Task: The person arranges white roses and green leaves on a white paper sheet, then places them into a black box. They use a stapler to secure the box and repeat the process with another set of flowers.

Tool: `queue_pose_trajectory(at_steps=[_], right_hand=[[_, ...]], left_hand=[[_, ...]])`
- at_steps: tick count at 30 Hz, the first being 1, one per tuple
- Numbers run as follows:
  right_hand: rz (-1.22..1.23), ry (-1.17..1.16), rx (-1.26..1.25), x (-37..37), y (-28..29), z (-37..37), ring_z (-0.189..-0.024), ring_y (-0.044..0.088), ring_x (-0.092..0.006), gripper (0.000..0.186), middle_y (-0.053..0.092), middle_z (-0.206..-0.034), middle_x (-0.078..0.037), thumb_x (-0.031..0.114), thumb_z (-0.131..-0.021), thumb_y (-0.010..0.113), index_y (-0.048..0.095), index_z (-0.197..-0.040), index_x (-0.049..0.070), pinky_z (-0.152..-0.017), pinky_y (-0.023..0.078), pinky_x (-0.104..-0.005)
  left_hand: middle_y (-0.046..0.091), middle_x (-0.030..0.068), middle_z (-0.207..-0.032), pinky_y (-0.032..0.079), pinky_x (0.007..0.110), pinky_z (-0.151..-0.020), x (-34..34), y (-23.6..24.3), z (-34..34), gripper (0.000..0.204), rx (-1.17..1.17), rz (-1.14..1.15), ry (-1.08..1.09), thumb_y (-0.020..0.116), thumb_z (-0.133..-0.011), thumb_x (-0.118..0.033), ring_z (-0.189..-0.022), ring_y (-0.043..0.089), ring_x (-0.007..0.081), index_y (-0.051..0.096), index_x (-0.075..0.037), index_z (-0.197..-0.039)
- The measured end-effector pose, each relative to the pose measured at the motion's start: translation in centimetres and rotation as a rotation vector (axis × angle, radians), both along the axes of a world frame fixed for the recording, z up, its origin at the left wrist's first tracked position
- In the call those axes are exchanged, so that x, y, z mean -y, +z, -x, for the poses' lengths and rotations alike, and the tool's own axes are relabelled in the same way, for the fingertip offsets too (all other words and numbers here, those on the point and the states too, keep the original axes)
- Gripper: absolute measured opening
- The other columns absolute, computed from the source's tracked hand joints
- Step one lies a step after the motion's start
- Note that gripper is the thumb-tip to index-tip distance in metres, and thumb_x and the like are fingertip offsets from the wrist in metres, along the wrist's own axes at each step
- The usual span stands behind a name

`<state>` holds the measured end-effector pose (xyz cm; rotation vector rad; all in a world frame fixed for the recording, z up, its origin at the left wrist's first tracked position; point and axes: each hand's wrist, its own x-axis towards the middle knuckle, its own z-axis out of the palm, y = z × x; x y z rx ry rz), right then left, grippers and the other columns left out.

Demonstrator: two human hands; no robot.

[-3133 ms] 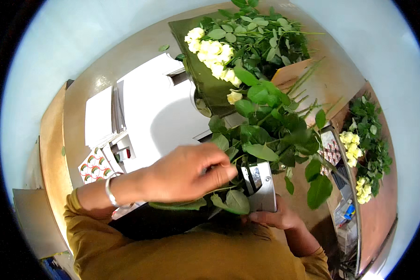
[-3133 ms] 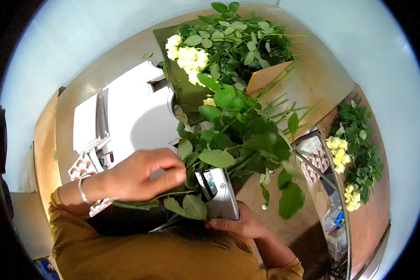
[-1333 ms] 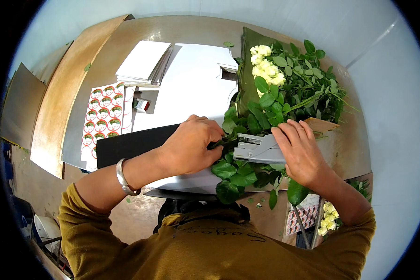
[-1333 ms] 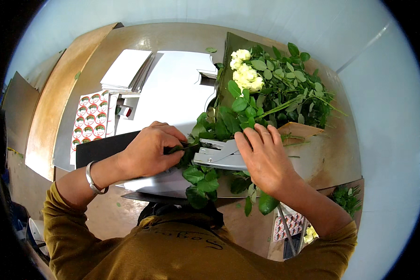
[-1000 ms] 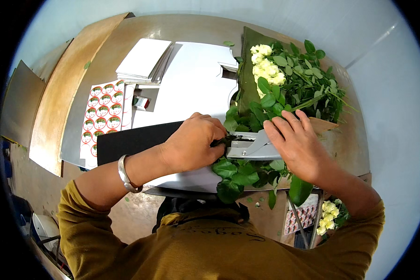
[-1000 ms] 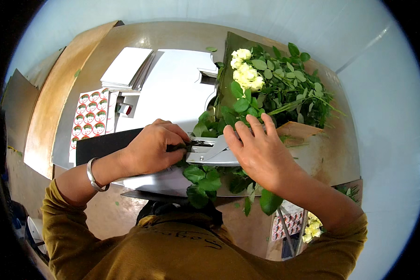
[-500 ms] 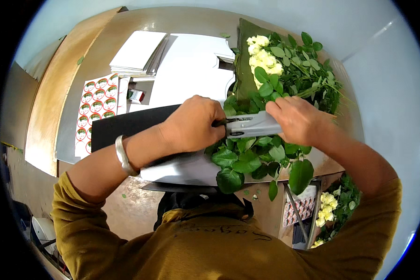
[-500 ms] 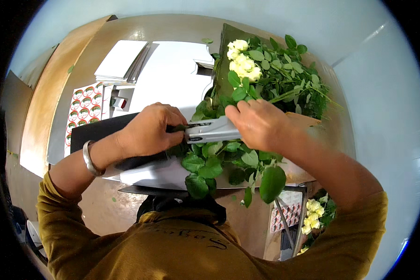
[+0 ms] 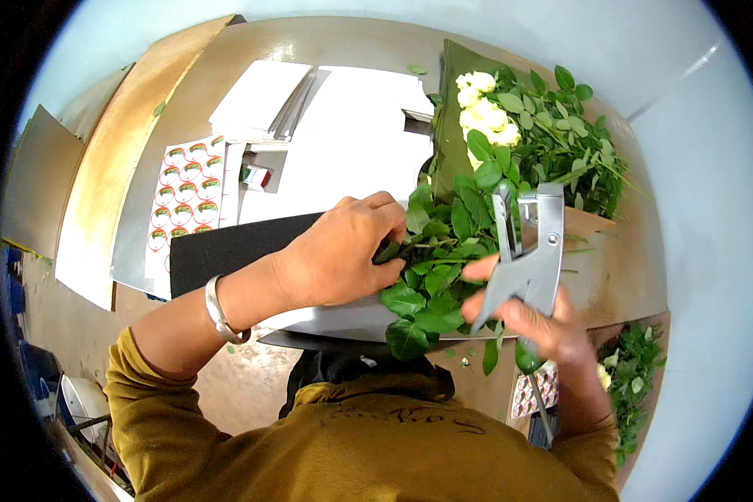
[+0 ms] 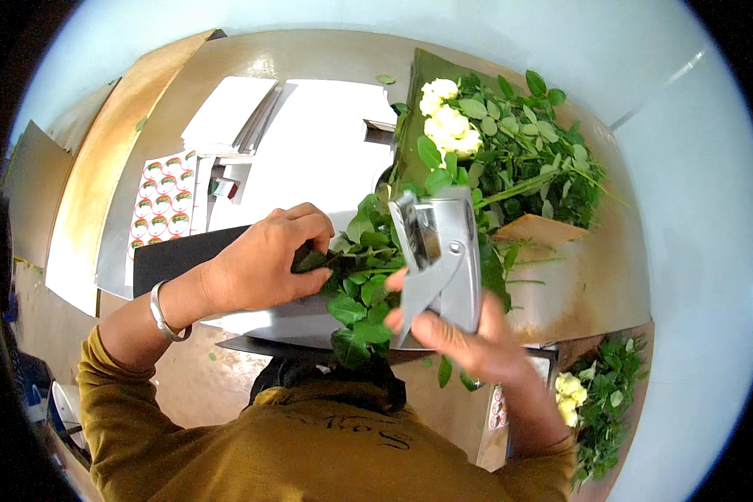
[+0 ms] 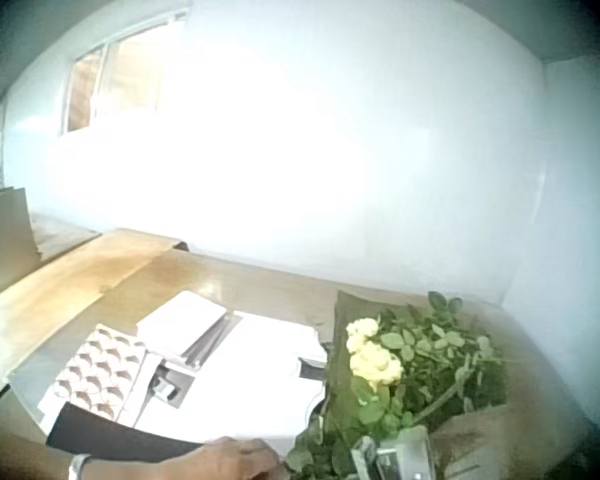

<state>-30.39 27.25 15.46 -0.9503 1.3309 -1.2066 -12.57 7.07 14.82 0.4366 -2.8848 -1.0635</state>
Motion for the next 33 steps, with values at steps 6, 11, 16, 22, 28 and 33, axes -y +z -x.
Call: queue_pose_trajectory(at_steps=[6,11,16,22,28,33], right_hand=[[0.097,-0.098,0.346,3.4,-3.3,-3.3,-0.094,0.064,-0.0315,0.078,0.034,-0.142,-0.025,0.040,-0.088,0.061,0.024,-0.143,-0.001,-0.083,0.051,-0.0472],[0.155,-0.115,0.403,4.6,-4.9,-5.7,-0.093,0.064,-0.0303,0.072,0.036,-0.139,-0.026,0.039,-0.090,0.058,0.027,-0.142,0.000,-0.083,0.051,-0.0471],[0.215,-0.217,0.486,5.0,-5.9,-7.1,-0.093,0.064,-0.0318,0.063,0.040,-0.135,-0.025,0.032,-0.093,0.054,0.028,-0.140,-0.002,-0.086,0.051,-0.0476],[0.252,-0.489,0.233,6.0,-5.5,-9.8,-0.087,0.065,-0.0288,0.056,0.051,-0.123,-0.026,0.033,-0.094,0.050,0.037,-0.132,-0.005,-0.077,0.054,-0.0455],[0.154,-0.882,-0.281,7.5,0.5,-17.1,-0.067,0.060,-0.0161,0.055,0.065,-0.097,-0.015,0.045,-0.088,0.051,0.052,-0.120,0.000,-0.058,0.048,-0.0271],[0.355,-0.680,-0.256,11.4,6.6,-21.8,-0.054,0.059,-0.0173,0.063,0.065,-0.092,-0.023,0.048,-0.086,0.051,0.047,-0.120,-0.006,-0.046,0.047,-0.0250]], left_hand=[[0.052,0.0130,-0.122,0.042,0.037,-0.097,3.1,1.5,-2.3,0.062,-0.074,-0.467,0.087,0.069,-0.084,-0.036,-0.117,0.051,0.0234,0.042,-0.001,-0.127],[0.066,0.0111,-0.103,0.046,0.033,-0.087,12.1,-0.5,-10.5,0.055,0.425,-0.371,0.308,0.046,-0.095,-0.047,-0.097,0.060,0.0202,0.060,0.003,-0.115],[0.067,0.0133,-0.100,0.048,0.033,-0.080,15.8,-9.9,-18.6,0.052,0.487,-0.395,0.226,0.051,-0.093,-0.045,-0.086,0.061,0.0211,0.062,0.002,-0.112],[0.061,0.0103,-0.117,0.045,0.032,-0.092,17.0,-25.4,-24.7,0.045,-0.026,-1.130,-0.122,0.069,-0.081,-0.018,-0.105,0.055,0.0159,0.057,0.002,-0.119],[0.064,0.0126,-0.110,0.051,0.037,-0.085,13.8,-17.2,-23.5,0.041,-0.408,-0.314,-0.426,0.061,-0.081,-0.019,-0.095,0.064,0.0260,0.058,0.000,-0.117],[0.063,0.0131,-0.111,0.051,0.037,-0.086,10.2,-12.8,-26.1,0.045,-0.453,-0.611,-0.221,0.062,-0.080,-0.017,-0.097,0.063,0.0255,0.054,0.000,-0.121]])
